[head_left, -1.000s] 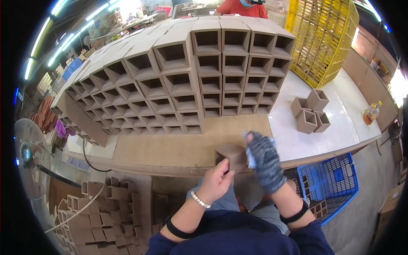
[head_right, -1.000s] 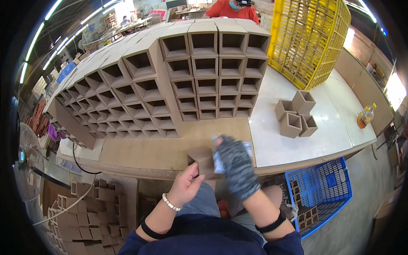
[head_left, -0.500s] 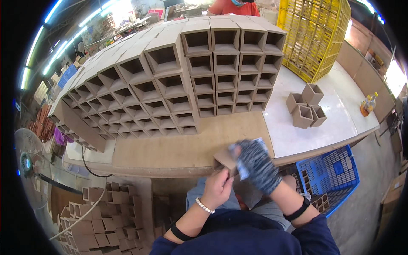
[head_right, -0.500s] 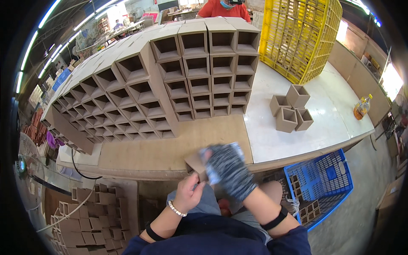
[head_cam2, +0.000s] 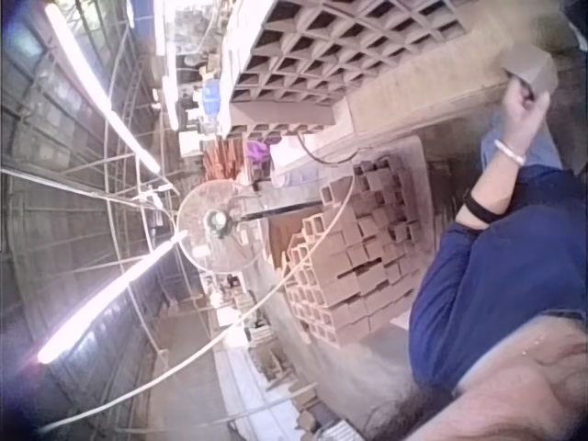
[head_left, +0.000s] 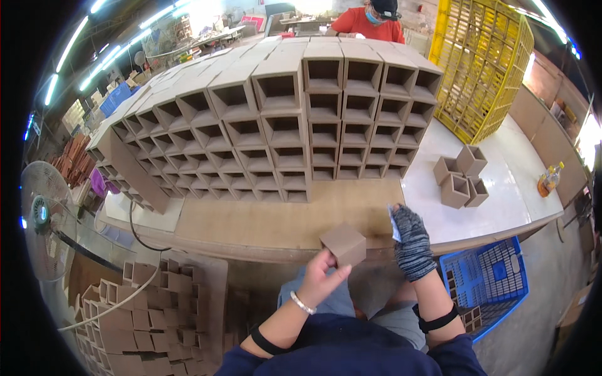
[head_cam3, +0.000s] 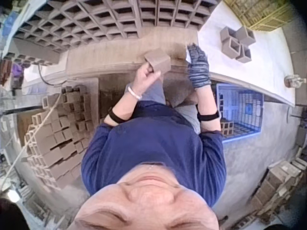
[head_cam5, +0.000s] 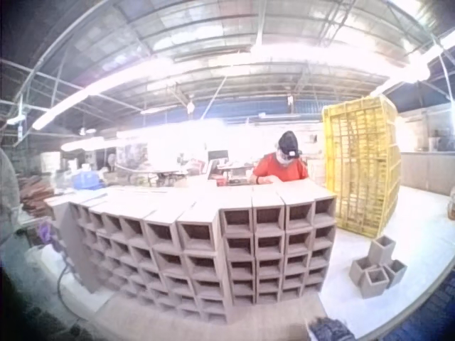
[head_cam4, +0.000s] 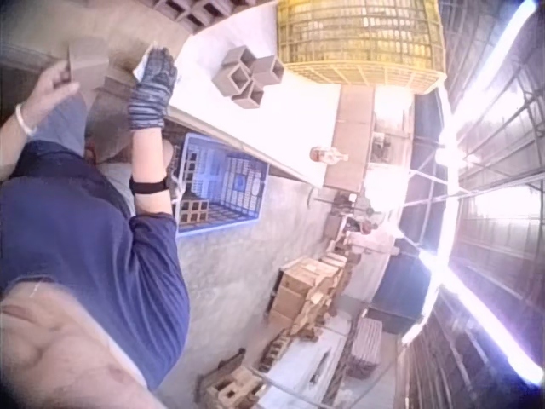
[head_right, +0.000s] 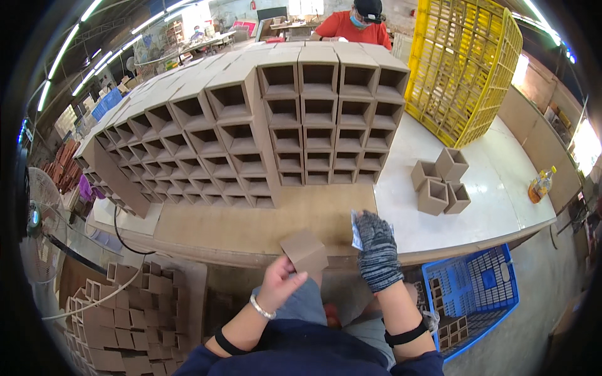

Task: Sanding the edges and surfaces of small square wooden blocks.

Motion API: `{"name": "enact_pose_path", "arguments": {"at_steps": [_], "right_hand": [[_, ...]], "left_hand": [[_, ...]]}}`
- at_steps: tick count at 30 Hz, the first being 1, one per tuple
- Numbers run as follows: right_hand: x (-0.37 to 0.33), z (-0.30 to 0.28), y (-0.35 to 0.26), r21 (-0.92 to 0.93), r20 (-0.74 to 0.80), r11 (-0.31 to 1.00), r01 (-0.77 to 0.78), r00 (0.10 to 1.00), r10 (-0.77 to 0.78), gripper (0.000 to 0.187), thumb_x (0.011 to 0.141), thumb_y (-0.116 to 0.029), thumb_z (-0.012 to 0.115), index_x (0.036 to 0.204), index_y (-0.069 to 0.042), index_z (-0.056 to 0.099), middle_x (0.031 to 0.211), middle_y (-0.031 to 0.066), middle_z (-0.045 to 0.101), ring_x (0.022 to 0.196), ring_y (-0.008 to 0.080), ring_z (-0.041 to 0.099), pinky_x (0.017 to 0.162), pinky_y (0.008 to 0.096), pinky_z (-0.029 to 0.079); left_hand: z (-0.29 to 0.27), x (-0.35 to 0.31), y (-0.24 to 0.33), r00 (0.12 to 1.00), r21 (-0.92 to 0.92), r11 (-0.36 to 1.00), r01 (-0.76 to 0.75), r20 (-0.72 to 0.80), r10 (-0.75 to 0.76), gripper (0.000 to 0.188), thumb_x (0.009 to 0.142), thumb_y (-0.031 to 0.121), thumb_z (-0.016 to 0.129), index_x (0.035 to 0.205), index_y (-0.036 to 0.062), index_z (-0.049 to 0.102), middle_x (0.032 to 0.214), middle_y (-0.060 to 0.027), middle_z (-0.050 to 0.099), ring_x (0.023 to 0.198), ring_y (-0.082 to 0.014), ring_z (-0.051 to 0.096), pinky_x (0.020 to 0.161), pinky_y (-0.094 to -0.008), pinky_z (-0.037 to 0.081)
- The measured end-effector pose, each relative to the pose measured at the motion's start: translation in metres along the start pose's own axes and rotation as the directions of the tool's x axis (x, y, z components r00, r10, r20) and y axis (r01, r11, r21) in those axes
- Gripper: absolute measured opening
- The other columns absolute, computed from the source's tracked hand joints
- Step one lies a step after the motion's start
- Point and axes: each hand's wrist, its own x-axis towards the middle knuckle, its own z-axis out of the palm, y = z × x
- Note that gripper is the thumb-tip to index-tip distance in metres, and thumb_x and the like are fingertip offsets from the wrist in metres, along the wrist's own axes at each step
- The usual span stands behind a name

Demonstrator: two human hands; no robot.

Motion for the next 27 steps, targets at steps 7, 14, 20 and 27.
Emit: {"name": "enact_pose_path", "arguments": {"at_steps": [7, 14, 20, 27], "right_hand": [[0.001, -0.021, -0.012, 0.343, -0.166, 0.934, -0.095, 0.973, 0.160, 0.066, 0.064, 0.013, 0.046, 0.128, 0.001, 0.034, 0.130, 0.0176, 0.039, 0.120, 0.0296, 0.038, 0.101, 0.0324, 0.029], [0.013, -0.006, -0.084, 0.173, 0.028, 0.914, 0.367, 0.926, -0.377, 0.028, 0.079, -0.008, 0.045, 0.105, -0.001, 0.053, 0.112, 0.0154, 0.053, 0.106, 0.0326, 0.049, 0.093, 0.0409, 0.037], [0.018, 0.007, -0.047, 0.025, -0.134, 0.987, 0.162, 0.978, -0.157, 0.028, 0.079, -0.011, 0.045, 0.104, -0.001, 0.054, 0.099, 0.0174, 0.056, 0.097, 0.0296, 0.053, 0.086, 0.0410, 0.040], [0.017, 0.024, -0.003, -0.242, -0.101, 0.966, 0.090, 0.988, -0.118, 0.024, 0.076, -0.009, 0.051, 0.099, 0.000, 0.052, 0.108, 0.0185, 0.053, 0.099, 0.0303, 0.051, 0.088, 0.0390, 0.037]], "left_hand": [[-0.001, 0.008, 0.010, 0.997, 0.109, 0.994, 0.003, -0.083, 0.006, 0.025, 0.085, 0.014, 0.054, 0.104, -0.0010, 0.050, 0.091, -0.0033, 0.059, 0.078, -0.0088, 0.053, 0.070, -0.0241, 0.043], [0.007, 0.010, 0.000, 0.937, 0.722, 0.628, -0.290, 0.082, 0.339, 0.016, 0.076, 0.008, 0.055, 0.087, 0.0006, 0.047, 0.065, -0.0154, 0.050, 0.062, -0.0323, 0.052, 0.052, -0.0387, 0.040], [0.013, 0.011, -0.010, 0.939, 0.734, 0.611, -0.295, 0.105, 0.328, 0.015, 0.075, 0.009, 0.056, 0.083, 0.0013, 0.046, 0.064, -0.0147, 0.050, 0.061, -0.0335, 0.050, 0.052, -0.0403, 0.039], [0.015, 0.003, -0.006, 0.952, 0.732, 0.625, -0.270, 0.107, 0.287, 0.016, 0.075, 0.009, 0.058, 0.083, 0.0005, 0.048, 0.067, -0.0155, 0.052, 0.064, -0.0340, 0.051, 0.054, -0.0406, 0.040]]}}
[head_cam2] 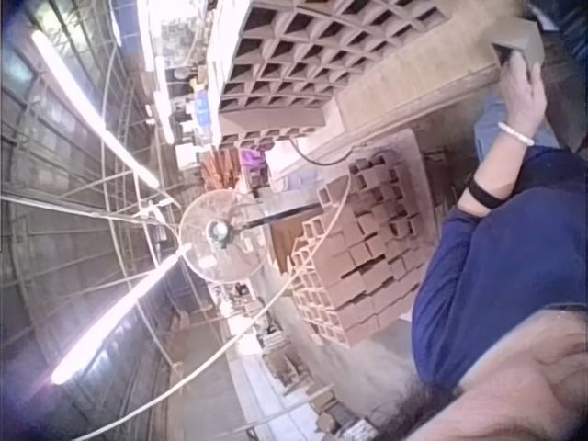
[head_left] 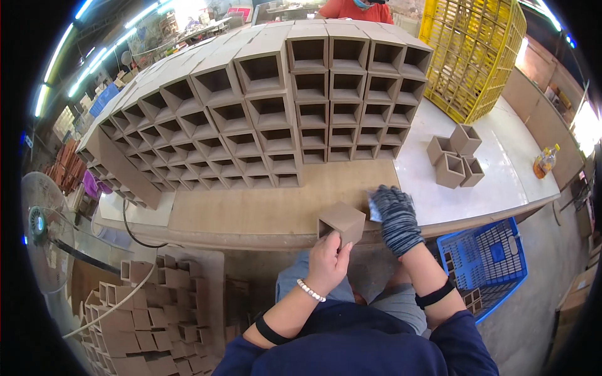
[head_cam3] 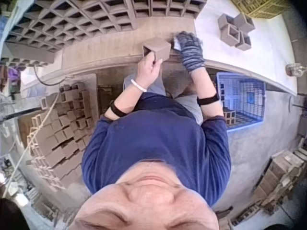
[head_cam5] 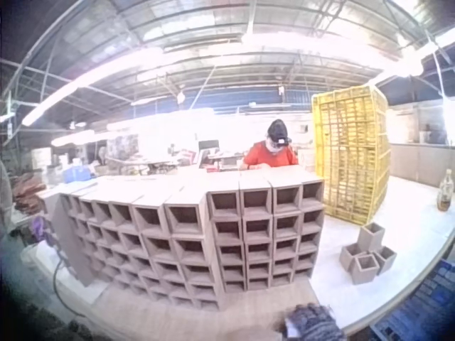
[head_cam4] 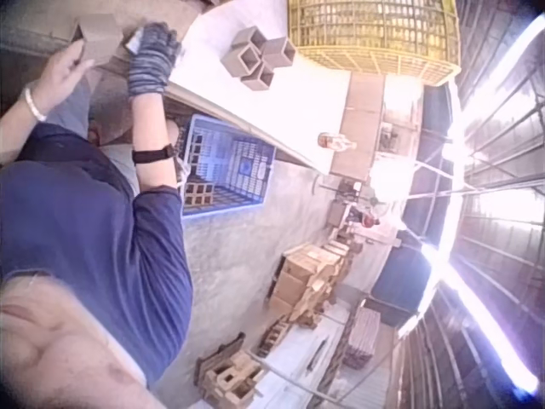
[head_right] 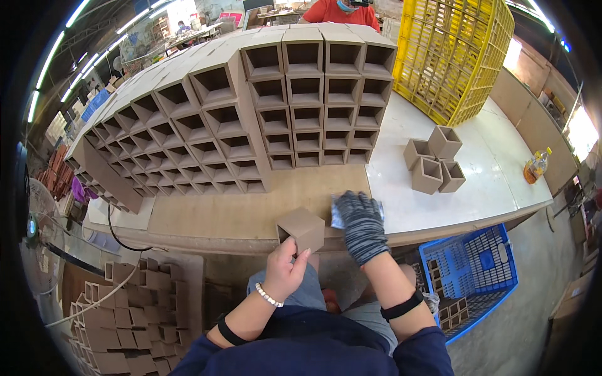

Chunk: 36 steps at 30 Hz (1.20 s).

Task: Sanding the edges and surfaces of small square wooden blocks.

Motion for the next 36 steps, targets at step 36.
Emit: {"name": "enact_pose_path", "arguments": {"at_steps": [36], "right_hand": [[0.002, -0.075, -0.067, 0.236, 0.174, 0.969, 0.077, 0.977, -0.120, 0.040, 0.076, -0.014, 0.048, 0.115, -0.005, 0.048, 0.116, 0.0155, 0.050, 0.109, 0.0339, 0.045, 0.095, 0.0492, 0.029]], "left_hand": [[-0.008, -0.009, -0.017, 1.000, -0.001, 1.000, -0.013, -0.004, 0.013, 0.014, 0.072, 0.005, 0.059, 0.081, 0.0015, 0.050, 0.069, -0.0143, 0.051, 0.062, -0.0308, 0.051, 0.055, -0.0383, 0.041]]}}
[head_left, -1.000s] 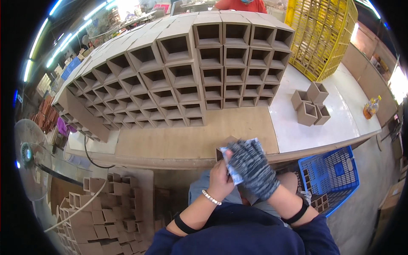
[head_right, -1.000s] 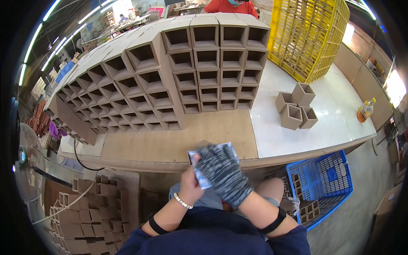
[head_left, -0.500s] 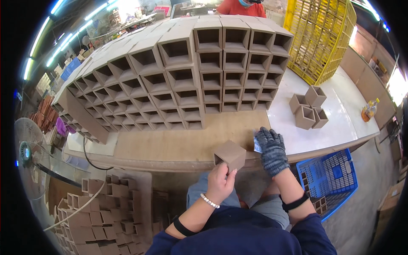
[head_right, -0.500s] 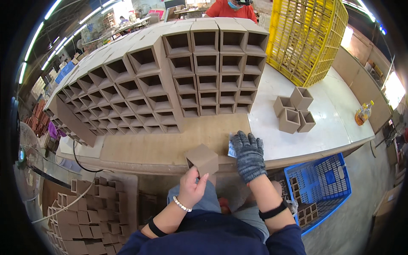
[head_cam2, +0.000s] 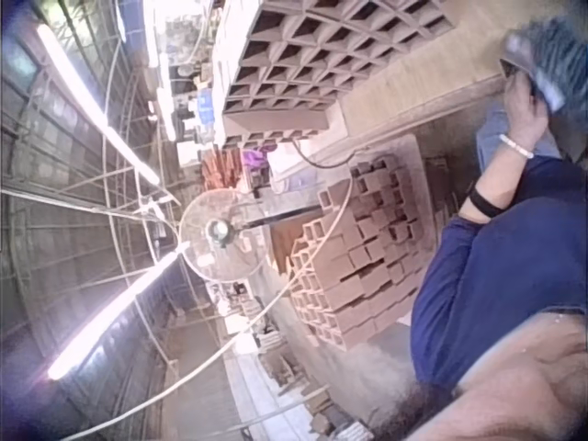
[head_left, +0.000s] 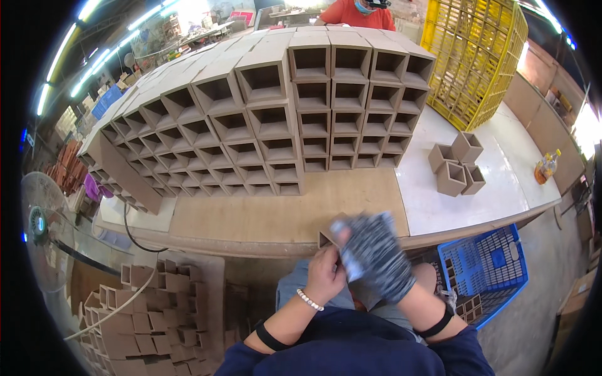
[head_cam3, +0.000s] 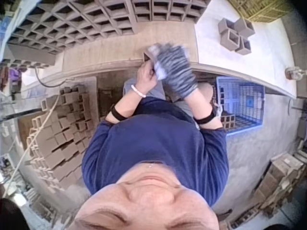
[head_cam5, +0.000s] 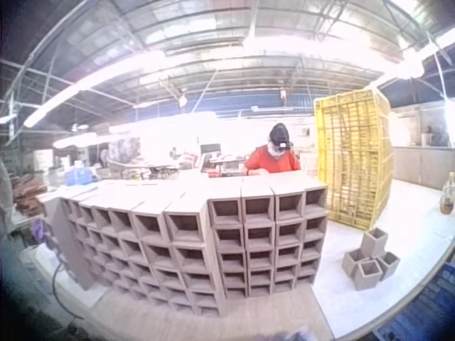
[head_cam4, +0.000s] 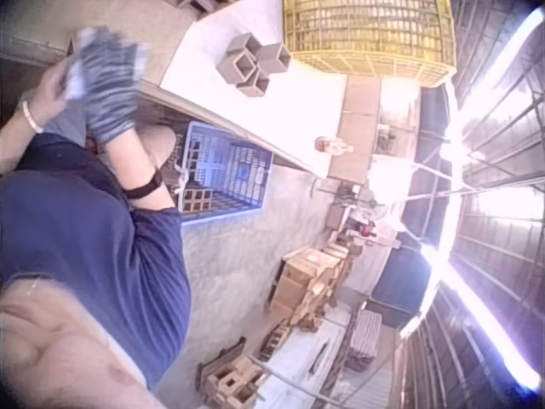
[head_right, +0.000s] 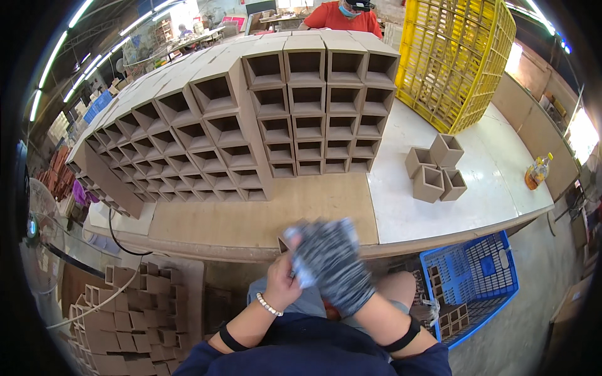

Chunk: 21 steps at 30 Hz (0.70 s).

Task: Sanding the edges and surfaces of small square wooden blocks.

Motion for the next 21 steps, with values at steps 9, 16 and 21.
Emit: {"name": "enact_pose_path", "arguments": {"at_steps": [9, 16, 21], "right_hand": [[-0.011, 0.038, 0.081, -0.108, -0.168, 0.975, -0.195, 0.970, 0.175, 0.054, 0.073, -0.009, 0.050, 0.125, -0.007, 0.040, 0.124, 0.0147, 0.045, 0.113, 0.0307, 0.043, 0.098, 0.0443, 0.027], [-0.014, 0.019, 0.083, 0.133, -0.344, 0.975, -0.179, 0.914, 0.214, 0.055, 0.069, 0.006, 0.048, 0.123, 0.001, 0.040, 0.121, 0.0190, 0.046, 0.110, 0.0323, 0.046, 0.097, 0.0362, 0.033], [0.006, 0.003, 0.023, 0.219, -0.377, 0.964, 0.153, 0.924, -0.062, 0.049, 0.072, -0.001, 0.052, 0.120, 0.002, 0.043, 0.112, 0.0176, 0.052, 0.105, 0.0339, 0.048, 0.092, 0.0419, 0.037]], "left_hand": [[0.007, 0.006, 0.001, 0.978, -0.353, 0.912, 0.209, 0.079, -0.193, 0.027, 0.079, 0.010, 0.060, 0.102, 0.0000, 0.051, 0.091, -0.0105, 0.058, 0.079, -0.0173, 0.058, 0.068, -0.0285, 0.045], [-0.006, 0.014, 0.007, 0.906, -0.700, 0.622, 0.350, 0.084, -0.415, 0.026, 0.082, 0.013, 0.057, 0.103, -0.0001, 0.050, 0.090, -0.0074, 0.059, 0.080, -0.0136, 0.057, 0.068, -0.0259, 0.044], [0.007, 0.008, 0.006, 0.984, -0.258, 0.955, 0.149, -0.056, -0.168, 0.022, 0.079, 0.009, 0.057, 0.097, 0.0000, 0.050, 0.079, -0.0127, 0.059, 0.066, -0.0234, 0.058, 0.060, -0.0313, 0.045]]}}
